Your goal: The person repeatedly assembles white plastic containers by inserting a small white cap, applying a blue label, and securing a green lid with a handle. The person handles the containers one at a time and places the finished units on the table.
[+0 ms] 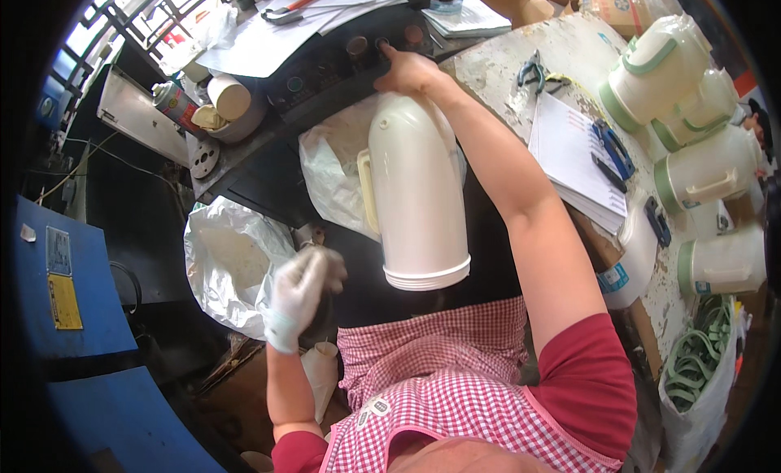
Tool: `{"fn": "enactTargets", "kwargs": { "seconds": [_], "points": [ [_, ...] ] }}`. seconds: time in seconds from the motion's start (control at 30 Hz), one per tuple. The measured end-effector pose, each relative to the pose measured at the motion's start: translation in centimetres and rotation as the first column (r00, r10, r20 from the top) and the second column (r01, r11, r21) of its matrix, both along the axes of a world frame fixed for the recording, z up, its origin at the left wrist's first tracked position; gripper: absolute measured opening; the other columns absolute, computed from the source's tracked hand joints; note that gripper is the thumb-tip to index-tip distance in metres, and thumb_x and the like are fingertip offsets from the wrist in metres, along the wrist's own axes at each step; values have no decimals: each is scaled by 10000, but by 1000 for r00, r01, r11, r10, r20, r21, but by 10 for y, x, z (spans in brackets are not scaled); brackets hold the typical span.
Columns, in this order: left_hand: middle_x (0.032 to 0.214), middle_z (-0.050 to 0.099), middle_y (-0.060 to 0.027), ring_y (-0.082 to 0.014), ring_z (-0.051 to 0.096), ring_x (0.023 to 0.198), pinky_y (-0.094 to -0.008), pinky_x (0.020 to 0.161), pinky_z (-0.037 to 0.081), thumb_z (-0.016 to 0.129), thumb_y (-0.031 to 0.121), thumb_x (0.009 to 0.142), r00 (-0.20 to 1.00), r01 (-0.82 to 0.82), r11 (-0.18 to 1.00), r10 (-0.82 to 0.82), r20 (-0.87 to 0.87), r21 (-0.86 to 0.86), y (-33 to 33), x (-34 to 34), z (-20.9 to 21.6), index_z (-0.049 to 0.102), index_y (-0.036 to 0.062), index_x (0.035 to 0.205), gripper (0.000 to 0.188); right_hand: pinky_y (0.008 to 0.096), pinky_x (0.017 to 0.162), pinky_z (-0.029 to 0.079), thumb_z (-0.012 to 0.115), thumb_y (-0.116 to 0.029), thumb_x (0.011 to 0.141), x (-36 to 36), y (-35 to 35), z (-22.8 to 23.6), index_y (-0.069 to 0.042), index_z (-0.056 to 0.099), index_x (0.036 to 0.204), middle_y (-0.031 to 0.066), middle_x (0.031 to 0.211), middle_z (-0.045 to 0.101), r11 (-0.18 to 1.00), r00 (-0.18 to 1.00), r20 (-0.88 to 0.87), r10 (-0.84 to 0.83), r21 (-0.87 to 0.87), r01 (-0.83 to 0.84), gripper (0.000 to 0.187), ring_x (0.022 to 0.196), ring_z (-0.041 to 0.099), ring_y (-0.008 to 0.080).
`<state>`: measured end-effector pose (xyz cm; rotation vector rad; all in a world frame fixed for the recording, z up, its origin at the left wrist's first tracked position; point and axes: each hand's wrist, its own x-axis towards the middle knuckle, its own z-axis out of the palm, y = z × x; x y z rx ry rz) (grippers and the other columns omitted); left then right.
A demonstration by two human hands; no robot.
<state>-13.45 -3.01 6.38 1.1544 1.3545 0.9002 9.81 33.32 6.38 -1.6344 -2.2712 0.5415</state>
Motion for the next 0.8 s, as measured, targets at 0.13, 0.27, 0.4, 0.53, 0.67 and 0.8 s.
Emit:
{"fn": "enactTargets", "kwargs": {
  "seconds": [0.13, 0.27, 0.4, 0.53, 0.67, 0.8],
  "points": [
    [1086, 750, -158, -209, 722, 962, -345, 878, 577, 492, 431, 1120, 989, 135, 930, -150, -17, -343, -40, 25, -44, 690, -55, 1188, 529, 373, 987, 557, 765, -495, 783, 48, -41, 35, -123, 749, 1259, 168, 1137, 775, 984, 959, -270, 88, 176, -40, 604, 1073, 743, 293],
    [1443, 615, -158, -357, 617, 1302, -562, 1124, 480, 520, 391, 1107, 810, 98, 993, -41, 586, -66, -51, 31, -116, 547, 71, 1445, 466, 363, 813, 611, 794, -496, 814, 123, -186, 85, -111, 836, 1016, 96, 942, 812, 727, 763, -617, 191, 612, 313, 436, 847, 783, 240],
    [1557, 499, -196, -339, 487, 1431, -553, 1186, 422, 584, 459, 1041, 826, -197, 948, 23, 563, 251, 22, 50, -73, 475, 64, 1524, 633, 393, 1021, 511, 833, -391, 875, 189, -359, 54, -85, 755, 1162, 131, 1180, 716, 685, 610, -786, 100, 499, 531, 427, 1159, 673, 280],
    [1557, 494, -202, -324, 541, 1388, -481, 1160, 459, 562, 482, 1054, 881, -367, 848, 186, 435, 383, 98, 48, -20, 457, 38, 1535, 663, 427, 1035, 533, 800, -335, 915, 255, -549, -6, -133, 692, 1320, 124, 1258, 721, 651, 823, -359, -441, 504, 568, 464, 1209, 671, 309],
    [1530, 512, -191, -310, 548, 1369, -465, 1156, 453, 542, 459, 1060, 942, -233, 822, 57, 332, 520, 110, 60, 29, 471, 31, 1519, 632, 486, 699, 549, 750, -282, 877, 394, -766, -53, -27, 743, 949, 167, 964, 750, 331, 278, 575, -770, -13, 943, 265, 839, 712, 387],
    [1503, 531, -179, -295, 556, 1350, -449, 1153, 447, 522, 436, 1065, 941, -21, 870, -149, 305, 492, 113, 127, 38, 484, 24, 1503, 602, 523, 946, 568, 868, -283, 752, 452, -980, -180, -55, 757, 1130, 193, 1221, 742, -240, 75, 806, -587, -262, 935, 455, 1182, 688, 371]
  ]
}}
